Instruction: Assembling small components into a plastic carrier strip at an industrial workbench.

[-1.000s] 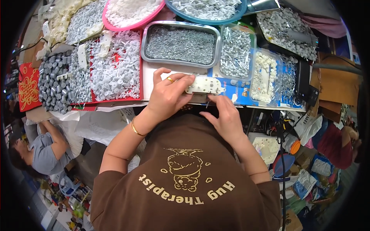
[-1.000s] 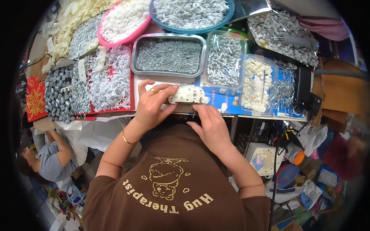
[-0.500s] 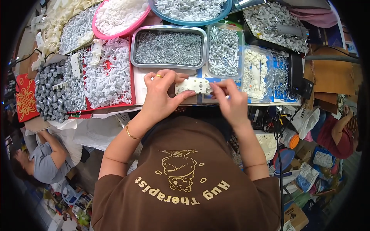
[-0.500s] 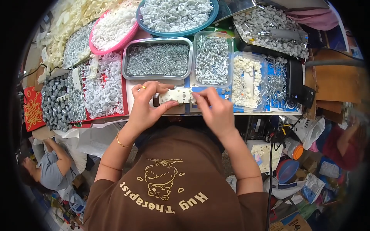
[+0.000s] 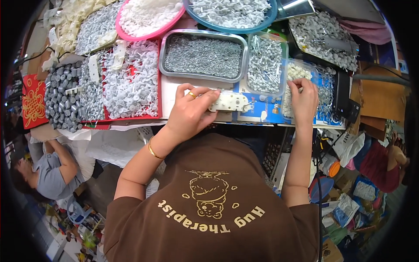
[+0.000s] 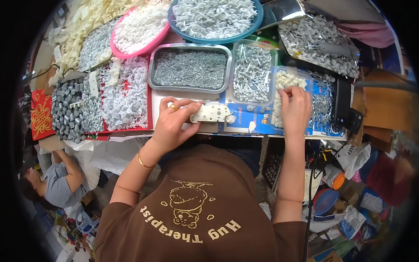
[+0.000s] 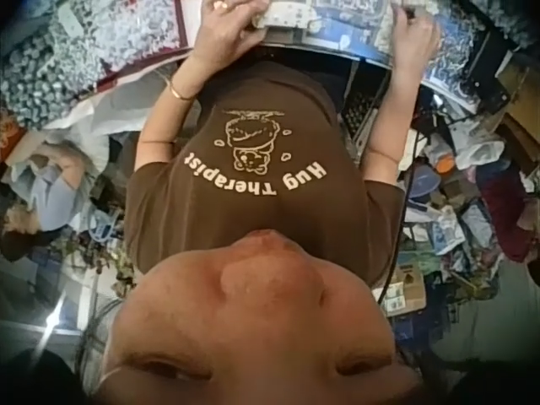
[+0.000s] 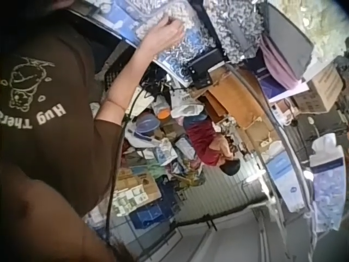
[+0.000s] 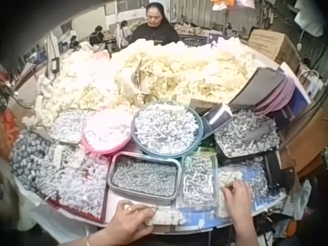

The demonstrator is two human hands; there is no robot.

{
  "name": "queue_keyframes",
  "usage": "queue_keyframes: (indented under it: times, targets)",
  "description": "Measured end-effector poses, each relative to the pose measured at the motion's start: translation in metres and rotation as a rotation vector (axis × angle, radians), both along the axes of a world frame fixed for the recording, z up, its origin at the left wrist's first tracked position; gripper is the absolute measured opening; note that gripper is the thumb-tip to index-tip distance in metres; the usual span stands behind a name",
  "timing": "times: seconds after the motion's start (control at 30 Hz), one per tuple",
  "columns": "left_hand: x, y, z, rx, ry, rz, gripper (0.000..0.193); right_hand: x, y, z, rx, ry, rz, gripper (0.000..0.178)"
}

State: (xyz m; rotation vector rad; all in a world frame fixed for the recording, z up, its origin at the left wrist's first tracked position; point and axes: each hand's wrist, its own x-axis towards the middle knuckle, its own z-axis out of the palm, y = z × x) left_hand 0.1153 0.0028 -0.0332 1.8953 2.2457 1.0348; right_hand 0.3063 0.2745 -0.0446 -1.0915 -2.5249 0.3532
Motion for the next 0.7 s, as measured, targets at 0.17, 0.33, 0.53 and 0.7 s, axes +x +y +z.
queue_keyframes:
  times: [0.17,0.33,0.53,0.7]
  targets:
    - [-0.003,-0.001,0.011,-0.043,-0.116,0.052,0.047,0.003,-0.005,0.017,-0.254,0.095,-0.105,0.012]
    - [-0.061,0.005,0.025,-0.112,0.189,0.368,0.017,0.002,-0.042,0.063,-0.571,0.471,0.092,0.006]
    - [-0.093,0.021,-0.011,-0.131,0.233,0.375,0.014,-0.014,-0.086,0.073,-0.423,0.322,0.364,0.013]
    - [-0.089,0.025,-0.012,-0.105,0.129,0.417,0.013,-0.022,-0.097,0.037,-0.188,0.355,0.496,0.020]
